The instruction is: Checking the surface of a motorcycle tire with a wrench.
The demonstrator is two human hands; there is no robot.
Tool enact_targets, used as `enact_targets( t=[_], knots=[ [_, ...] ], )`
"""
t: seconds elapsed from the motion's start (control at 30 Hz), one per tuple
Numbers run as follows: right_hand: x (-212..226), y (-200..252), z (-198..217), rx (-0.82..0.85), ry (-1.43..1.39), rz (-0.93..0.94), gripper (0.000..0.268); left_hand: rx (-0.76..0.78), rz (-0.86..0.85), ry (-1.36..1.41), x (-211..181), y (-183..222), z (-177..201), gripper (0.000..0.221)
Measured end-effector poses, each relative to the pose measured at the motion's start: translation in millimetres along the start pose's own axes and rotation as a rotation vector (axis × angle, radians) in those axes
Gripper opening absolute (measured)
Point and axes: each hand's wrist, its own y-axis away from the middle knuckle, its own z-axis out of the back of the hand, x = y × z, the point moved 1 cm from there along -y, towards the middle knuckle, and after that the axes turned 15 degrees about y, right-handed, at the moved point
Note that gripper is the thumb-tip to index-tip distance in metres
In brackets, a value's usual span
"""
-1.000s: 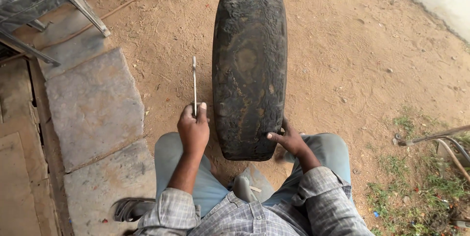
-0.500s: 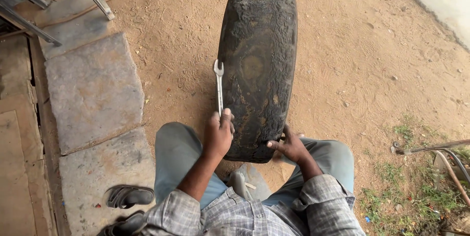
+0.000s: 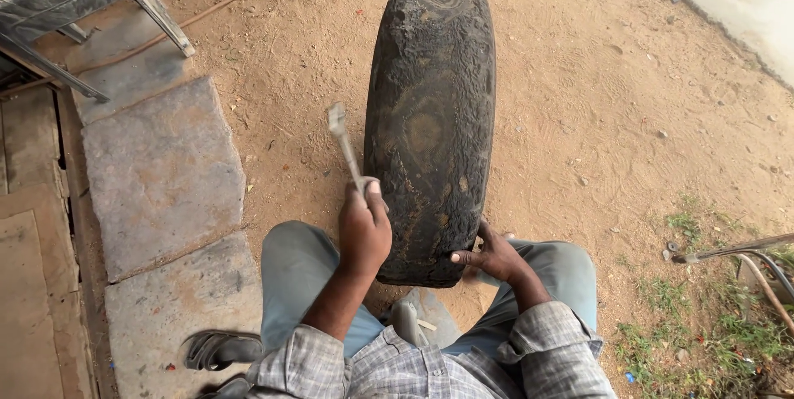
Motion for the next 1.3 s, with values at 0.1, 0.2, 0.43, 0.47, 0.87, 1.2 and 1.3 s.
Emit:
enact_targets(
  t=[0.1,0.2,0.43,0.47,0.87,1.2,1.3],
  knots=[
    [2.6,1.8,-0.3,0.016,0.045,-0.064,0.128,0.248,0.337,-0.191,2.2,-9.2,0.7,0.025],
    [-0.4,-0.2,-1.8,0.022,0.126,-0.095,0.126,0.059,0.125,0.068,-33.7,0.3,-1.8,0.026],
    [-4.1,-1.9,-3.4,0.014,0.095,-0.044,0.123,0.219,0.323,-0.309,2.4,-6.0,-7.1,0.034],
    [-1.2,-0.4,-2.9,0.017,0.079,-0.039,0.123,0.149,0.248,-0.226,-8.8,-6.5,-4.3,0.033],
    [1.6,1.7,-4.5,0.020,0.070,-0.073,0.128,0.107,0.164,-0.178,-24.2,-5.4,-13.9,0.033],
    [9.8,2.5,-3.1,0.019,0.034,-0.049,0.126,0.236,0.063,-0.245,-15.2,14.9,-34.8,0.036],
    [7.5,1.8,-3.1,0.019,0.055,-0.054,0.126,0.325,0.078,-0.285,-12.2,16.9,-35.6,0.037]
  ],
)
